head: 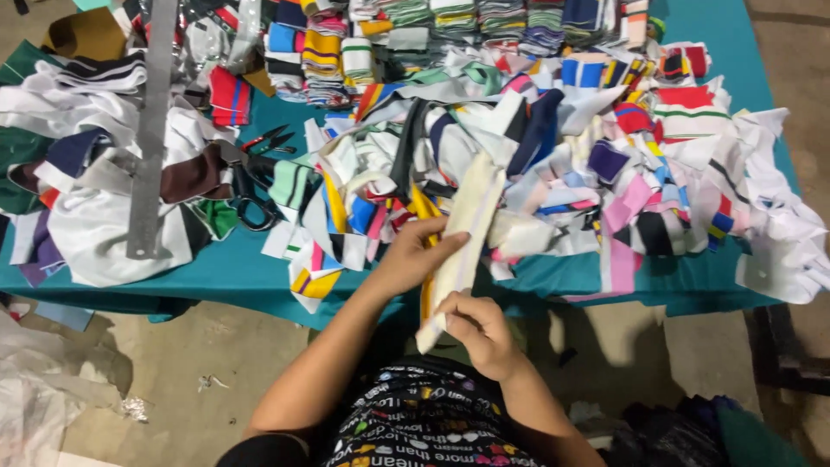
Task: Sorting and organizing various colorful fabric scraps into neat stacks on a work table based on their patterns and colors.
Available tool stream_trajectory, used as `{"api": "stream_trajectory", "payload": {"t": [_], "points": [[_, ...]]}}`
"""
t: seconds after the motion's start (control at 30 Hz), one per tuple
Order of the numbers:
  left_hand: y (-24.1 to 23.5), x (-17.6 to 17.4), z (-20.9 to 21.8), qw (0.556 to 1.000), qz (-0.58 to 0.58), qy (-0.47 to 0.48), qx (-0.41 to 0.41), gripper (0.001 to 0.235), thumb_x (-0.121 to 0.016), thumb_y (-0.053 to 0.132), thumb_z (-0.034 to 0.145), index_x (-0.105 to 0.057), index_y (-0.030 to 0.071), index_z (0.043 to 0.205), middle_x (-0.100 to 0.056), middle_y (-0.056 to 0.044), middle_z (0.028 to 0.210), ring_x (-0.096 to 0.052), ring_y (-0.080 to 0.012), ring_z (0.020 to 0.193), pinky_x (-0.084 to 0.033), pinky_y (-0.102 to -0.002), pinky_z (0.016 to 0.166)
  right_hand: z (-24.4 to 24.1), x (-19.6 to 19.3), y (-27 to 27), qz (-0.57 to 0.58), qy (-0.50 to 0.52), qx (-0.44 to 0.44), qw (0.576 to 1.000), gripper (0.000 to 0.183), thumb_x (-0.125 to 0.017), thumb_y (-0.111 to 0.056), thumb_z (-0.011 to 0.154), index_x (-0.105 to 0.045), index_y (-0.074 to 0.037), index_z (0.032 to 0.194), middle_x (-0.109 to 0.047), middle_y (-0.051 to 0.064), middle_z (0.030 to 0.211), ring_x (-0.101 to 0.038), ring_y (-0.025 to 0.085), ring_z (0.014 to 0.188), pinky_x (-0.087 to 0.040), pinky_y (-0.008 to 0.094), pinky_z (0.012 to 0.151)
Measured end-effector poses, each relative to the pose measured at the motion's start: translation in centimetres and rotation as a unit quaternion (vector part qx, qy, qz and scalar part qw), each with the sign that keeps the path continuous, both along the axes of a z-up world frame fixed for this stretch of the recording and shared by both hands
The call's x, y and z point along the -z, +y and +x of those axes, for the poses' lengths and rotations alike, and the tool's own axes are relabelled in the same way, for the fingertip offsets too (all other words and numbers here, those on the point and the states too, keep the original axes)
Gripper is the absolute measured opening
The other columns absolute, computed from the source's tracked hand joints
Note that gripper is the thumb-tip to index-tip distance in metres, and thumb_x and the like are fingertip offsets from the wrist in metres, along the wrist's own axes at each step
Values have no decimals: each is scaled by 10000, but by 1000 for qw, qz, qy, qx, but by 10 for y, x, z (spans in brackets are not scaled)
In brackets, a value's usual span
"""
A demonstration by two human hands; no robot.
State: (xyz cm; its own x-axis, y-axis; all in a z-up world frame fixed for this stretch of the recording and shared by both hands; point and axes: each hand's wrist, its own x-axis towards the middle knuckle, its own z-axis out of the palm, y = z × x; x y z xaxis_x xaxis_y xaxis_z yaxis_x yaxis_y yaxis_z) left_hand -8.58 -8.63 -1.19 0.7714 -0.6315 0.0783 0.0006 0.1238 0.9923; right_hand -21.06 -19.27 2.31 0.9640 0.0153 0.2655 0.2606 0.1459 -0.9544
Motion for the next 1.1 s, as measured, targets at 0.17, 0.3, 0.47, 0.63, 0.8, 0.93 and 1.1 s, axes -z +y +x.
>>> {"api": "stream_trajectory", "payload": {"t": [0.17, 0.3, 0.47, 0.63, 0.8, 0.93, 1.1], "points": [[-3, 57, 18, 998, 2, 2, -68, 70, -697, 114, 988, -758, 84, 1002, -612, -1, 765, -613, -113, 682, -559, -292, 678, -2, 30, -35, -68, 27, 56, 996, 139, -632, -97, 957, -725, 6, 956, -657, 85, 646, -563, 98, 613, -472, 252, 569], [10, 69, 21, 991, 13, 62, -121, 122, -676, 157, 1004, -750, 69, 966, -521, -6, 682, -608, -121, 549, -542, -279, 553, 3, 16, -68, -153, 19, 144, 978, 168, -657, -86, 979, -683, -26, 1134, -767, 147, 1051, -774, 250, 831, -621, 358, 714], [10, 34, 13, 995, 37, 34, -90, 187, -594, 135, 1036, -731, 62, 933, -533, -20, 730, -581, -163, 683, -506, -322, 715, 7, 29, -89, -218, 66, 161, 960, 222, -741, -42, 891, -702, -28, 1110, -803, 123, 891, -776, 238, 739, -630, 346, 678], [9, 62, 6, 996, 60, -27, -52, 173, -542, 127, 1028, -682, 82, 937, -574, -31, 749, -590, -193, 780, -506, -374, 814, 21, 26, -74, -333, 43, 246, 909, 498, -816, -150, 805, -601, -62, 1246, -784, 65, 748, -732, 272, 589, -564, 342, 547], [9, 53, -3, 997, 19, -54, -53, 184, -499, 137, 1010, -656, 73, 938, -604, -85, 720, -622, -222, 733, -519, -394, 750, 46, 85, -80, -483, 15, 346, 804, 309, -779, -59, 756, -764, -148, 1051, -737, 57, 663, -734, 286, 660, -567, 369, 583], [16, 46, 2, 997, -24, 5, -66, 201, -518, 131, 1020, -642, 71, 873, -548, -61, 624, -545, -180, 664, -483, -345, 683, 59, 63, -96, -364, 28, 396, 842, 189, -797, 5, 762, -758, -72, 930, -696, 125, 656, -704, 329, 630, -539, 363, 575], [20, 29, -1, 993, -67, 34, -87, 255, -467, 163, 1049, -491, 130, 797, -475, 40, 751, -457, -106, 748, -380, -288, 714, 76, 34, -193, -624, -88, 532, 565, 279, -698, -224, 1153, -776, -24, 976, -759, 144, 895, -722, 329, 789, -520, 416, 696]]}}
